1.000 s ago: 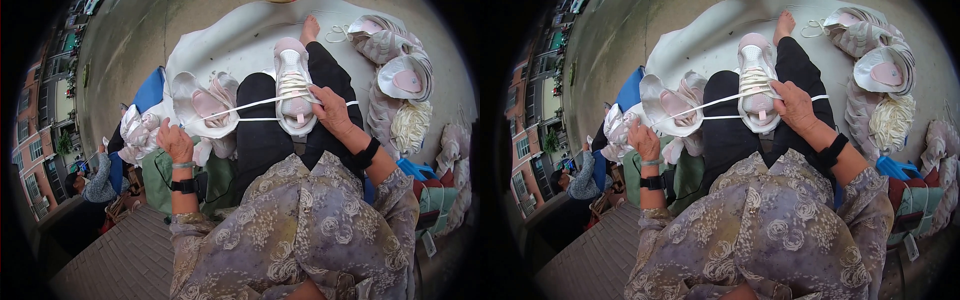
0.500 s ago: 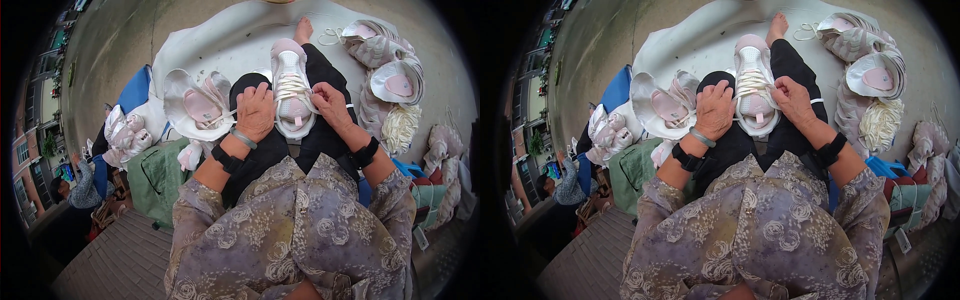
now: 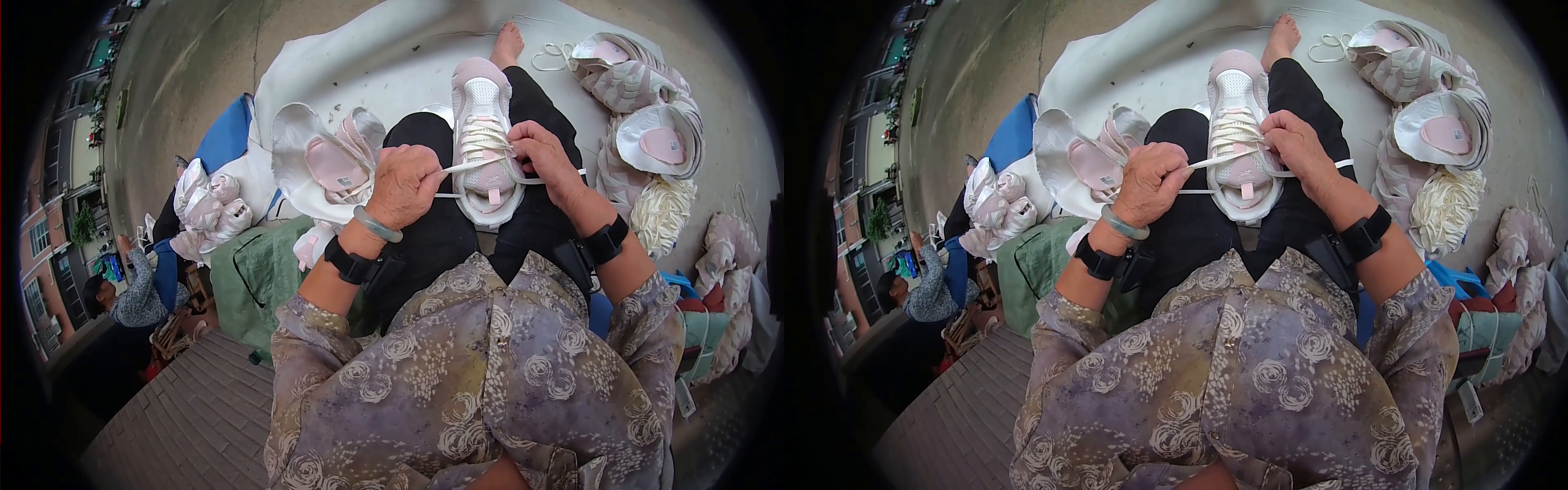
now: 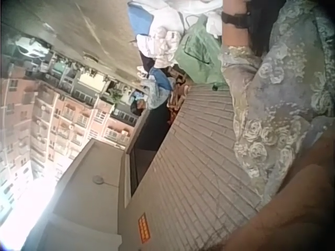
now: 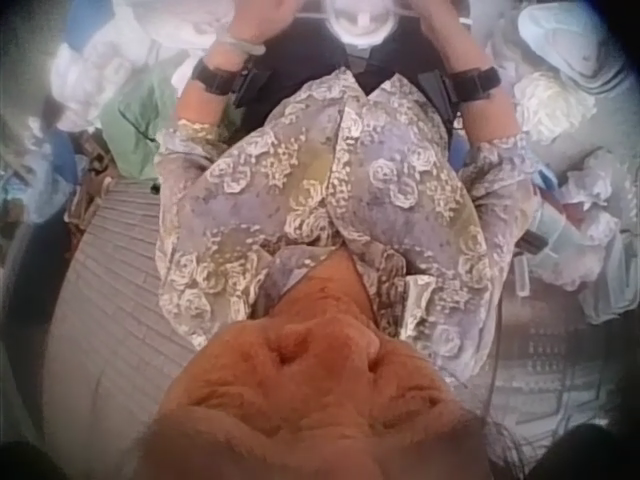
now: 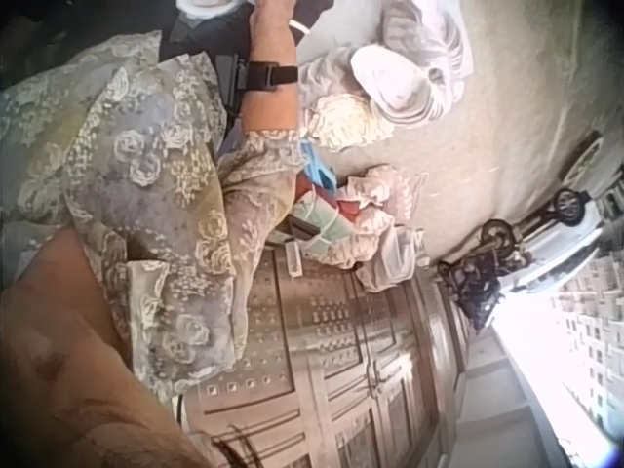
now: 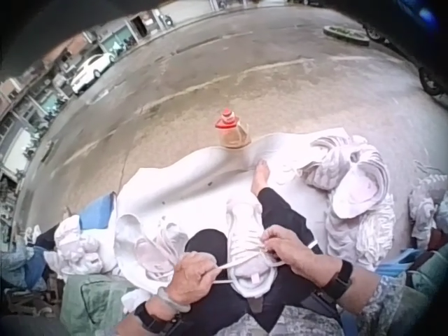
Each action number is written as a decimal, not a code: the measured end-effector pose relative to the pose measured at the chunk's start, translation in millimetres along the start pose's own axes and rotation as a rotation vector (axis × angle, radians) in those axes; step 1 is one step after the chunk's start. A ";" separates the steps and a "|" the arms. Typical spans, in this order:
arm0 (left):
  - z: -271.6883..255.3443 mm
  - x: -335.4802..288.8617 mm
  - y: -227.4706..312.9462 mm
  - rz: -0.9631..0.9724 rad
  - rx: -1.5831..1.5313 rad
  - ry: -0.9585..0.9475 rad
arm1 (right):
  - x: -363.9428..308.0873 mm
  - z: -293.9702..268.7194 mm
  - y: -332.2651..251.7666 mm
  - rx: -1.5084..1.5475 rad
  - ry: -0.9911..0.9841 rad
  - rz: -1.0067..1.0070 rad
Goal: Threading laces through the eyelets of a pink and white sneaker.
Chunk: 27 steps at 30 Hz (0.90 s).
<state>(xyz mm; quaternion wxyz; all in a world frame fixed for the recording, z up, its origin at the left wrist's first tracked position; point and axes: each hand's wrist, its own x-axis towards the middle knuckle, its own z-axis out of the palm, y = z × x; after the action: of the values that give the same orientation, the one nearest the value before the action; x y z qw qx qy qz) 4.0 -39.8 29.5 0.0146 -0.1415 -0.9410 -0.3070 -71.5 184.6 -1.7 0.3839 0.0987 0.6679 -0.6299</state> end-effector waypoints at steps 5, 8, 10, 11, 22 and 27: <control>-37.9 -11.5 1.3 -0.030 -0.166 -0.158 | -1.9 -7.6 13.7 0.059 -0.081 -0.144; -33.4 -12.1 18.6 0.012 -0.199 -0.209 | 4.4 -13.9 29.0 -0.012 -0.092 -0.308; -30.8 -9.8 29.6 0.014 -0.249 -0.209 | 3.6 -10.0 34.0 -0.190 -0.014 -0.411; -27.7 -9.0 32.0 0.014 -0.247 -0.207 | 2.6 -9.4 36.5 -0.368 0.069 -0.511; 0.7 -8.8 21.9 -0.276 -0.247 -0.114 | -6.6 -7.5 10.4 -1.284 0.075 -0.980; 7.5 -5.9 22.0 -0.316 -0.270 -0.110 | -1.9 -4.5 10.4 -1.352 0.052 -0.994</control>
<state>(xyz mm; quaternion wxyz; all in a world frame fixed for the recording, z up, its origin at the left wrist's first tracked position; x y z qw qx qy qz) 16.2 -20.0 35.3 -0.1042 -0.0092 -0.9012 -0.4206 -65.6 191.3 -8.9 0.0227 -0.4440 0.8759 -0.1875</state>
